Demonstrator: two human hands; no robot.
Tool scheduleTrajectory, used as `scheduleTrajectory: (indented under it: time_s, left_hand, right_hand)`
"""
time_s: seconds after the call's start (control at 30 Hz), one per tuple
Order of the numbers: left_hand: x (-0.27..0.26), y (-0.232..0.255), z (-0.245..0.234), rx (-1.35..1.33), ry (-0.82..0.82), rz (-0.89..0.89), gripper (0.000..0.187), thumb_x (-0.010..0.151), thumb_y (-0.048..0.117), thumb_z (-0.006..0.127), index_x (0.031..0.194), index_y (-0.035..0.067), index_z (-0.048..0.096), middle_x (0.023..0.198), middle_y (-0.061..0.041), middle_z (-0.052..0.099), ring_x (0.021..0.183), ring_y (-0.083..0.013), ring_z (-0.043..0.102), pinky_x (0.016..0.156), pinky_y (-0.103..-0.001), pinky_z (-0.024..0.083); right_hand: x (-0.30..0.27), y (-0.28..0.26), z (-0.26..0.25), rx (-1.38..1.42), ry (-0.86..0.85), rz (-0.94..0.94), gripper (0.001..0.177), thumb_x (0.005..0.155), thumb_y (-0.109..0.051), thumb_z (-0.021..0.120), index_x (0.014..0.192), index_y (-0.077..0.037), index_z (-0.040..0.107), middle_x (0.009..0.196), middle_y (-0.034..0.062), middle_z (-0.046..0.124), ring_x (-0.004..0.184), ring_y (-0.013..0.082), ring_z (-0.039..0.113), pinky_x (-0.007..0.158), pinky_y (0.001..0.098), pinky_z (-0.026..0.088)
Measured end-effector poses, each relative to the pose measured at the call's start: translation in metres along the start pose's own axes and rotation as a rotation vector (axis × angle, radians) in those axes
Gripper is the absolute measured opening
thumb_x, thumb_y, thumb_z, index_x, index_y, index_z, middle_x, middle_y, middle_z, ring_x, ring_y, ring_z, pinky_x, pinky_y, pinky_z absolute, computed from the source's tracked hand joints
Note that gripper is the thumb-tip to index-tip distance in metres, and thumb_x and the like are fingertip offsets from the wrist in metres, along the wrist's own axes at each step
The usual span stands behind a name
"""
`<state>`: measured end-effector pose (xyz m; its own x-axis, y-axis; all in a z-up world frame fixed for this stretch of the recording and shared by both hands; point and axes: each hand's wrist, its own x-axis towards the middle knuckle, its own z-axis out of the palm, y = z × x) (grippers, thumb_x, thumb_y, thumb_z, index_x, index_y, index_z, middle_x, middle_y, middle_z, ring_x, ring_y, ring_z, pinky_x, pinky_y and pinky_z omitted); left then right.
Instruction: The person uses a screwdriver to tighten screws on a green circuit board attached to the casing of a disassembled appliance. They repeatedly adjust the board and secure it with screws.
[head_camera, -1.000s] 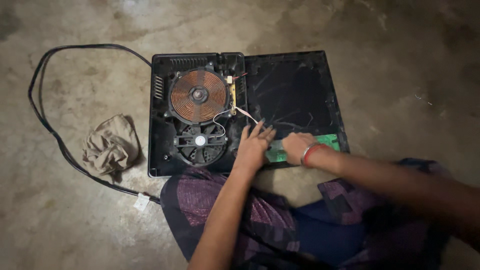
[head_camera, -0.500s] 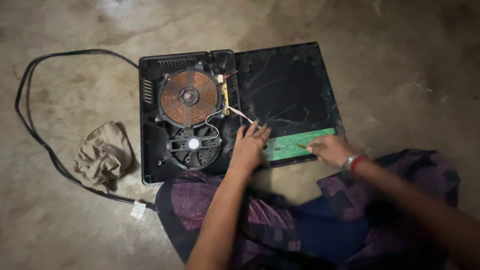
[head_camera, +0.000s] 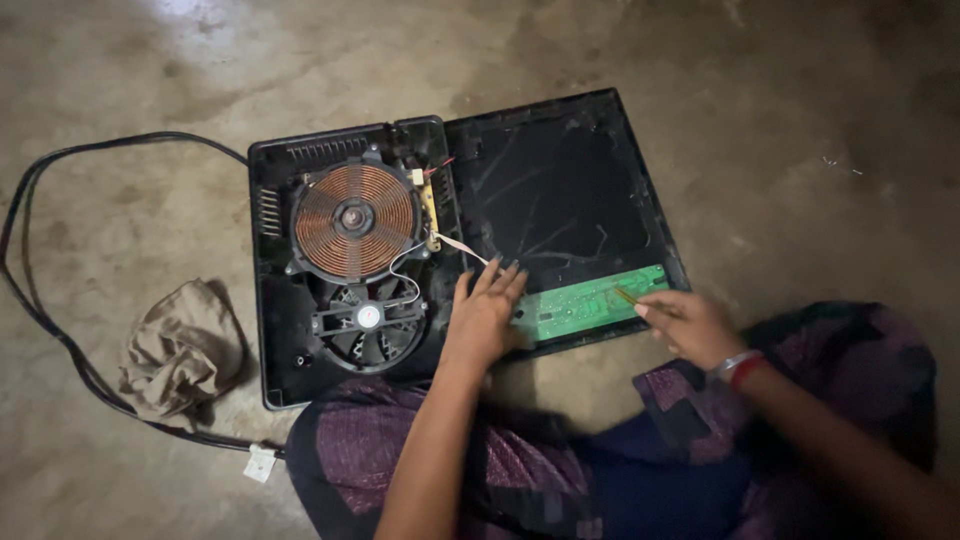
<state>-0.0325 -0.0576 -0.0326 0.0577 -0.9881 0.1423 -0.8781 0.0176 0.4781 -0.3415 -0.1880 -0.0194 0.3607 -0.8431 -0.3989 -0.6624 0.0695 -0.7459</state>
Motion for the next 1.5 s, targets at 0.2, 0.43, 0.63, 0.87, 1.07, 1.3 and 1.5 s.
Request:
scheduleTrajectory:
  time_s: [0.2,0.43,0.63,0.87,1.07,1.3,1.5]
  left_hand:
    - [0.001,0.002,-0.004,0.004,-0.027,-0.005,0.097,0.056,0.025,0.093,0.144,0.012,0.053,0.154,-0.006,0.050,0.148,-0.0268,0.035,0.117,-0.058,0.024]
    - [0.006,0.001,-0.006,-0.008,-0.076,-0.032,0.101,0.054,0.025,0.093,0.145,0.013,0.051,0.154,-0.006,0.049,0.149,-0.0261,0.033,0.118,-0.056,0.022]
    - [0.006,0.001,-0.008,-0.038,-0.038,-0.012,0.100,0.053,0.024,0.092,0.144,0.010,0.053,0.152,-0.008,0.051,0.149,-0.0274,0.034,0.119,-0.056,0.022]
    - [0.007,0.002,-0.011,-0.050,-0.055,-0.016,0.100,0.053,0.023,0.093,0.143,0.010,0.053,0.151,-0.007,0.051,0.148,-0.0274,0.034,0.118,-0.057,0.021]
    - [0.008,0.002,-0.010,-0.040,0.032,0.024,0.081,0.063,0.013,0.086,0.139,0.010,0.059,0.149,-0.008,0.055,0.145,-0.0286,0.039,0.115,-0.057,0.026]
    - [0.003,0.001,-0.026,-0.020,0.334,-0.006,0.056,0.069,0.005,0.073,0.125,0.006,0.067,0.131,-0.010,0.068,0.129,-0.0292,0.056,0.103,-0.048,0.040]
    - [-0.009,0.001,-0.029,0.051,0.441,-0.036,0.045,0.078,0.001,0.066,0.123,0.005,0.069,0.125,-0.010,0.071,0.123,-0.0293,0.059,0.101,-0.044,0.043]
  right_hand:
    - [-0.013,-0.027,0.010,-0.008,-0.002,-0.002,0.032,0.091,-0.026,0.072,0.117,-0.008,0.075,0.067,0.0034,0.068,0.045,0.0107,0.055,0.042,0.0277,0.046]
    - [-0.025,-0.065,0.023,-0.265,-0.039,-0.065,0.033,0.087,-0.024,0.074,0.120,-0.022,0.076,0.063,0.0034,0.072,0.051,0.0099,0.061,0.050,0.0295,0.051]
    - [-0.024,-0.080,0.033,-0.368,-0.063,-0.073,0.028,0.089,-0.024,0.074,0.117,-0.020,0.079,0.066,0.0053,0.075,0.058,0.0114,0.067,0.059,0.0308,0.053]
    - [-0.019,-0.083,0.041,-0.397,-0.103,-0.040,0.027,0.092,-0.025,0.071,0.117,-0.020,0.079,0.063,0.0052,0.071,0.050,0.0117,0.059,0.051,0.0313,0.047]
    - [-0.016,-0.075,0.041,-0.382,-0.089,0.034,0.029,0.092,-0.027,0.070,0.120,-0.021,0.077,0.065,0.0053,0.070,0.049,0.0121,0.057,0.049,0.0325,0.046]
    - [-0.027,-0.007,-0.011,-0.370,0.203,-0.214,0.034,0.097,-0.036,0.065,0.123,-0.015,0.075,0.079,0.0079,0.076,0.069,0.0178,0.071,0.065,0.0316,0.055]
    - [-0.043,0.044,-0.051,-0.251,0.479,-0.297,0.035,0.104,-0.033,0.062,0.127,-0.008,0.071,0.075,0.0110,0.072,0.066,0.0179,0.068,0.062,0.0318,0.053]
